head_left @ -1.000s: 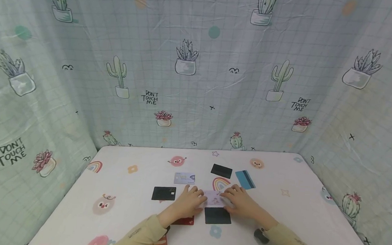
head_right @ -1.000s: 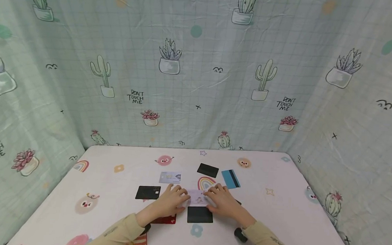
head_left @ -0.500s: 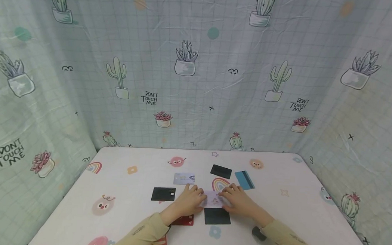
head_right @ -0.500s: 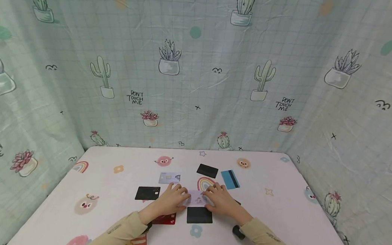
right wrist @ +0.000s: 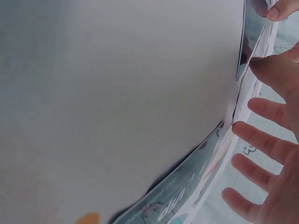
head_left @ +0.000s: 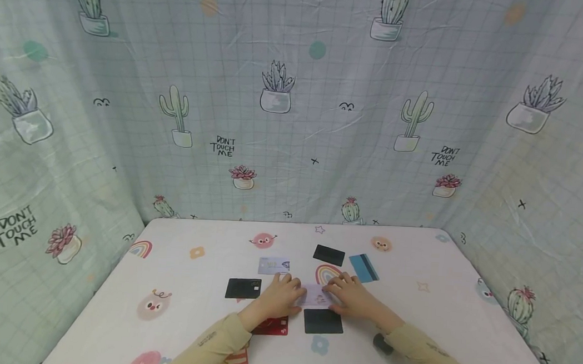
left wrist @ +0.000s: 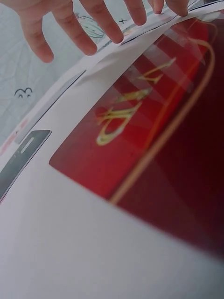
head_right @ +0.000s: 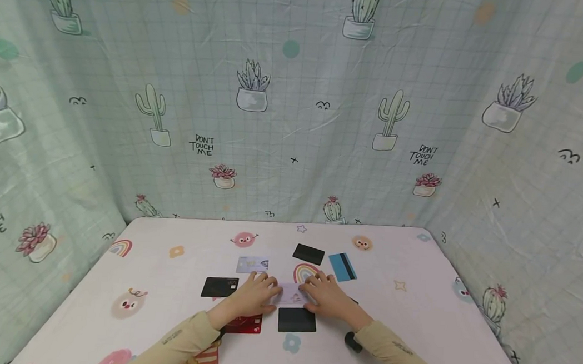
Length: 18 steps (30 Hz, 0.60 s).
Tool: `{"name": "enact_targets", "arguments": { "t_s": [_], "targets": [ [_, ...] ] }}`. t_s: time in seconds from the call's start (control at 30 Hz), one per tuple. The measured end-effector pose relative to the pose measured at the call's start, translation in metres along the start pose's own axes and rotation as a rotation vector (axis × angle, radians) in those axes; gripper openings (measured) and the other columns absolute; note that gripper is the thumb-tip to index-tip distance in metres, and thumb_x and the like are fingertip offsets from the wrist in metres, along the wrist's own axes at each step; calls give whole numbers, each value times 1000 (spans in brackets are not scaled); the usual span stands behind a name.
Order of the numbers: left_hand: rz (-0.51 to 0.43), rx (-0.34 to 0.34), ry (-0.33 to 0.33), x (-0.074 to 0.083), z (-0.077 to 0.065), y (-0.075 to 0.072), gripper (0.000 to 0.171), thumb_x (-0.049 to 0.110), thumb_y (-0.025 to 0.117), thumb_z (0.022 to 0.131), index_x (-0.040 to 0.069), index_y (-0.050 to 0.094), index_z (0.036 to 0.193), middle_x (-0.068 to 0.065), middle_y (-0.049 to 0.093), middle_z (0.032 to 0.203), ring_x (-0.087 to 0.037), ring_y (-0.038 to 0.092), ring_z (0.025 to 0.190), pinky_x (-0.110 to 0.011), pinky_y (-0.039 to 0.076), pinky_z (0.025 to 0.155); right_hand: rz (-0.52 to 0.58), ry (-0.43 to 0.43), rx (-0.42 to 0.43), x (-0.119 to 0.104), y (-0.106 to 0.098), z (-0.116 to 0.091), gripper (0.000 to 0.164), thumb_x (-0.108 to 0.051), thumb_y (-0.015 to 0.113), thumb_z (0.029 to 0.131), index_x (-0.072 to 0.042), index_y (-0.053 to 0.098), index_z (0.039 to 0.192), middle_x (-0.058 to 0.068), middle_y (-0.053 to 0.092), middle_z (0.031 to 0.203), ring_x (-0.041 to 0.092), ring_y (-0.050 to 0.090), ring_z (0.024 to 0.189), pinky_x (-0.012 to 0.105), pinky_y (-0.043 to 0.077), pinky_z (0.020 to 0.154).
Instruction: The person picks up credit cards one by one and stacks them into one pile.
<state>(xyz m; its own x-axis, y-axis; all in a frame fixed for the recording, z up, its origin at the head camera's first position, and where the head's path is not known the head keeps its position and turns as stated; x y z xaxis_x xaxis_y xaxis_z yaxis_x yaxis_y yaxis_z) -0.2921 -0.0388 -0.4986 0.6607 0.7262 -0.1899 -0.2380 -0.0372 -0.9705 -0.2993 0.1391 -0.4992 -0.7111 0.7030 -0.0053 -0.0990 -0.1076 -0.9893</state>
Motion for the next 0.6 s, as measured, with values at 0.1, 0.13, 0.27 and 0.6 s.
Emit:
{"name": "enact_targets", "arguments": {
  "t_s": [0.1, 0.13, 0.27, 0.6],
  "targets": [
    [17, 6, 8, -1, 0, 0, 40, 45, 63, 77, 26, 57, 111, 3, 57, 108, -17, 49, 96, -45, 41, 86, -10, -5, -1, 1, 1, 1, 40, -36, 62, 79, -18, 55, 114, 3, 54, 113, 24, 43, 103, 45, 39, 80],
    [19, 9, 10, -1, 0, 1, 40, 45, 62, 77, 26, 57, 111, 3, 57, 108, -17, 49, 95, -45, 42, 86, -10, -5, 1, 1, 1, 2, 40, -36, 62, 79, -18, 55, 114, 3, 54, 113, 24, 44, 103, 45, 39, 80],
    [10, 13, 14, -1, 0, 1, 39, 45, 62, 77, 25, 57, 111, 3, 57, 108, -17, 49, 95, -45, 42, 86, -25, -3, -5, 2, 3, 3, 40, -37, 63, 79, -18, 56, 113, 2, 54, 113, 25, 44, 104, 45, 39, 80],
    [43, 42, 40, 0, 2, 3, 32, 43, 59, 81, 25, 57, 106, 3, 58, 109, -17, 51, 97, -44, 44, 87, -22, -5, -13, 4, 5, 6, 36, -39, 60, 81, -21, 57, 112, 3, 55, 115, 26, 44, 107, 49, 40, 83]
  ]
}}
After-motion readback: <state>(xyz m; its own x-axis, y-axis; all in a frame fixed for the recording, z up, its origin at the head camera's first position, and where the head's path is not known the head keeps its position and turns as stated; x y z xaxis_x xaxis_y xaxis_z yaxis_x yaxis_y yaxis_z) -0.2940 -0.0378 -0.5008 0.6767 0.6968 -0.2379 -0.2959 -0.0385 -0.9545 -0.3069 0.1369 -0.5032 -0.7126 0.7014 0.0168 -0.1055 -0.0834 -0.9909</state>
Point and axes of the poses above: each hand's wrist, its own z-axis towards the middle knuckle, its own y-axis out of the palm, x = y × z, the point moved 4 cm from there along z, towards the middle knuckle
